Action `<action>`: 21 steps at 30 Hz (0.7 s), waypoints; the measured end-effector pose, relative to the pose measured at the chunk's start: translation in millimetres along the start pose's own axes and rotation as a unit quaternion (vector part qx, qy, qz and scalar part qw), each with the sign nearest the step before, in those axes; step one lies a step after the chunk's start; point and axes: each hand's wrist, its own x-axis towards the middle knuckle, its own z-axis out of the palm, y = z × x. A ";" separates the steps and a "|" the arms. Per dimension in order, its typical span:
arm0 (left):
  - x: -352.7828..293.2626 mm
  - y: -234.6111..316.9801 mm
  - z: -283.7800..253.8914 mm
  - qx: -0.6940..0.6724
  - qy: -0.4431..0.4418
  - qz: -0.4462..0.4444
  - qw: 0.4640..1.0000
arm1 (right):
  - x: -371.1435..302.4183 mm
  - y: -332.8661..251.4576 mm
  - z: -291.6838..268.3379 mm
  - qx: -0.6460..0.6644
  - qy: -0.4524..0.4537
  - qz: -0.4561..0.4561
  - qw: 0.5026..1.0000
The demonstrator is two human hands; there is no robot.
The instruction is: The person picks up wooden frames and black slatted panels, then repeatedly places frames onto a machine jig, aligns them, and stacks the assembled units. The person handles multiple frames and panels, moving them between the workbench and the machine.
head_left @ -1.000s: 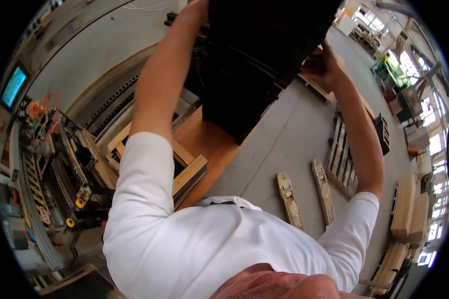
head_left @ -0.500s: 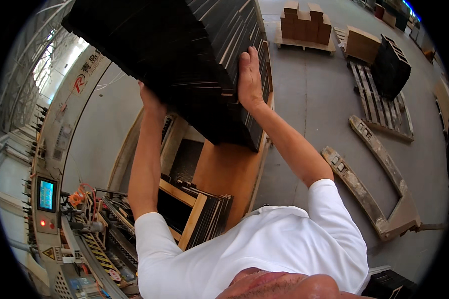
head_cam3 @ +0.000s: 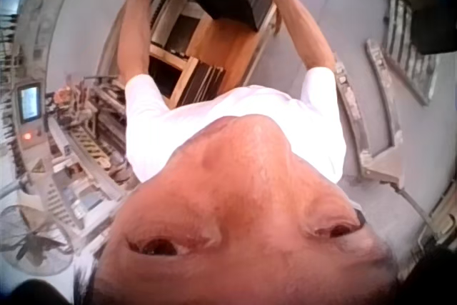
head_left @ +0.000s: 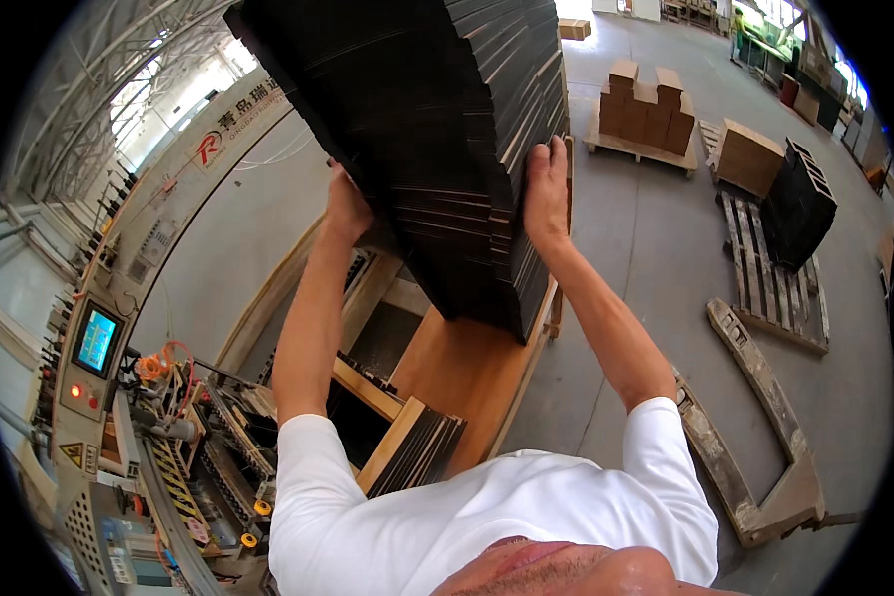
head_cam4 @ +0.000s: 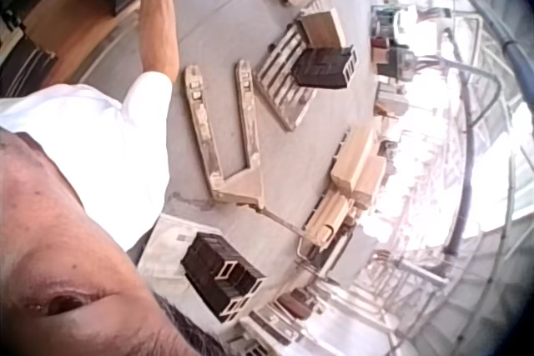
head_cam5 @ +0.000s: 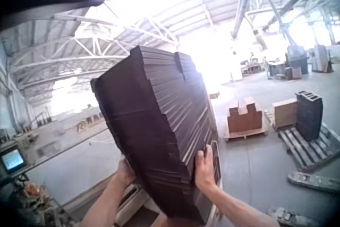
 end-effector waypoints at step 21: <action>87.4 187.1 56.8 0.064 -0.040 0.281 0.957 | 39.7 -68.8 21.9 0.006 -0.048 -0.123 0.991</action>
